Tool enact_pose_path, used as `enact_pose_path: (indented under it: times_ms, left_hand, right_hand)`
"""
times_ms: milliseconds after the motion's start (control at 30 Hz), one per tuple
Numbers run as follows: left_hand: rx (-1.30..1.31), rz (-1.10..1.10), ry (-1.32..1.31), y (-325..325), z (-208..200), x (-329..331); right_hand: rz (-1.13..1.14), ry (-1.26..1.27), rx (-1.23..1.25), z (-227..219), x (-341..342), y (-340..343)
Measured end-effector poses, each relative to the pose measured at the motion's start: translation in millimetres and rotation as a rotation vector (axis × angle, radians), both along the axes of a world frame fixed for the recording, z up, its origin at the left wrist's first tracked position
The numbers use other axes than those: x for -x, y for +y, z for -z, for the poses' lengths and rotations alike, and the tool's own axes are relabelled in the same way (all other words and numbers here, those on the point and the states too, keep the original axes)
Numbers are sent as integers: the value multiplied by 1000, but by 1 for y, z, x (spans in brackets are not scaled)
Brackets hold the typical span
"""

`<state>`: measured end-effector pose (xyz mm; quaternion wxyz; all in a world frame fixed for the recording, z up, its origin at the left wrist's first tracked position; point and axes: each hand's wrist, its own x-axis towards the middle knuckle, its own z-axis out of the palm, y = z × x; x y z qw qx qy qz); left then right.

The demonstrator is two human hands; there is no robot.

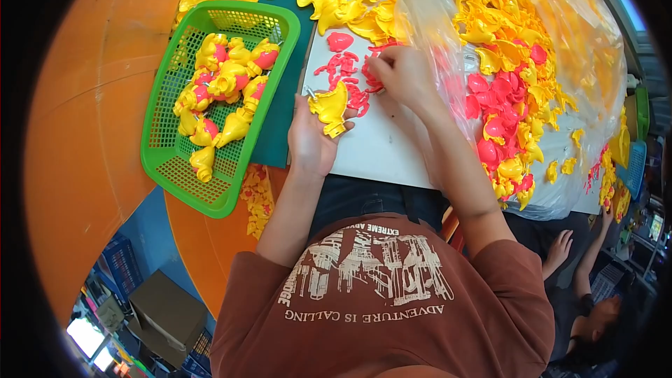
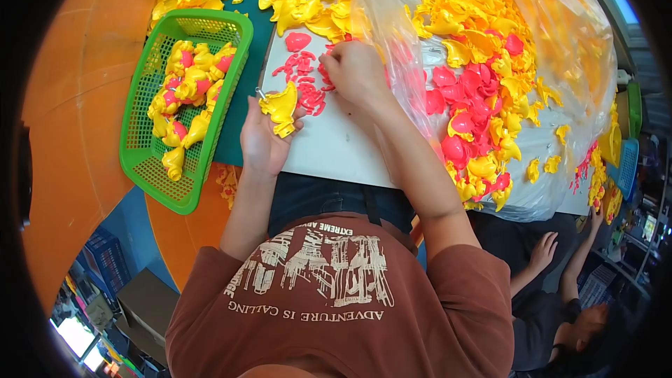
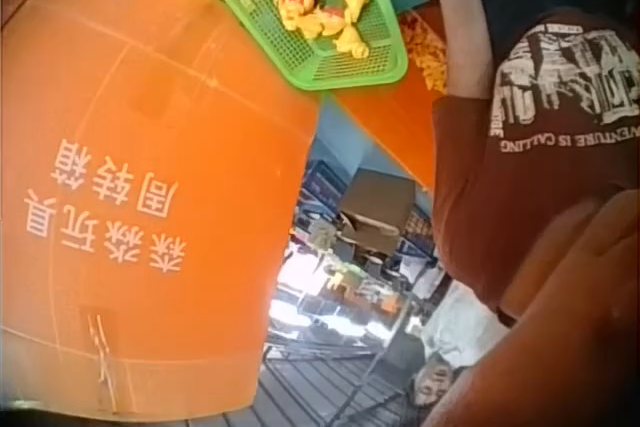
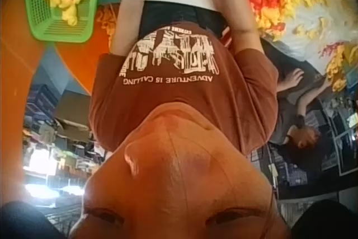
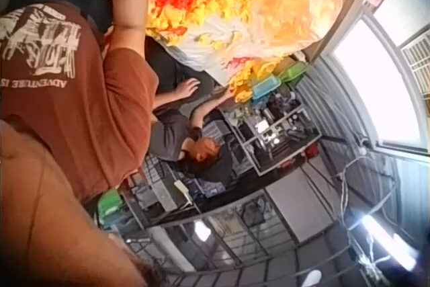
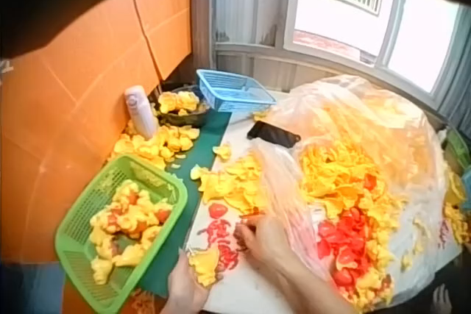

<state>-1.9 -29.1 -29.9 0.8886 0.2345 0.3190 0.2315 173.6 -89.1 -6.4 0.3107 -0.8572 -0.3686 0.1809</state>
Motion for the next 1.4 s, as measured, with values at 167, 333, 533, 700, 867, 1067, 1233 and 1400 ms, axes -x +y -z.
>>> enact_pose_path:
  times_ms: [167,333,533,700,867,1067,1233,1400]
  left_hand:
    - [82,7,-164,-10,-13,-19]
    - [100,-1,-181,-21,-28,-25]
    - [61,37,-203,-24,-29,-22]
    - [143,15,-159,-29,-38,-20]
    - [163,66,-247,-28,-41,-14]
    - [190,85,-297,-28,-36,-13]
    - [99,35,-169,-39,-32,-19]
    - [15,-24,-76,-22,4,-6]
  right_hand:
    - [-232,395,-621,-16,27,-41]
    - [-230,93,-570,-11,53,-49]
    - [-239,-46,-546,-14,58,-52]
    - [-266,-97,-548,-16,65,-53]
    - [-330,-201,-571,-26,66,-55]
    - [-376,-249,-564,-28,65,-58]
    - [-262,-277,-492,-19,73,-54]
    - [-95,-24,-671,0,36,-44]
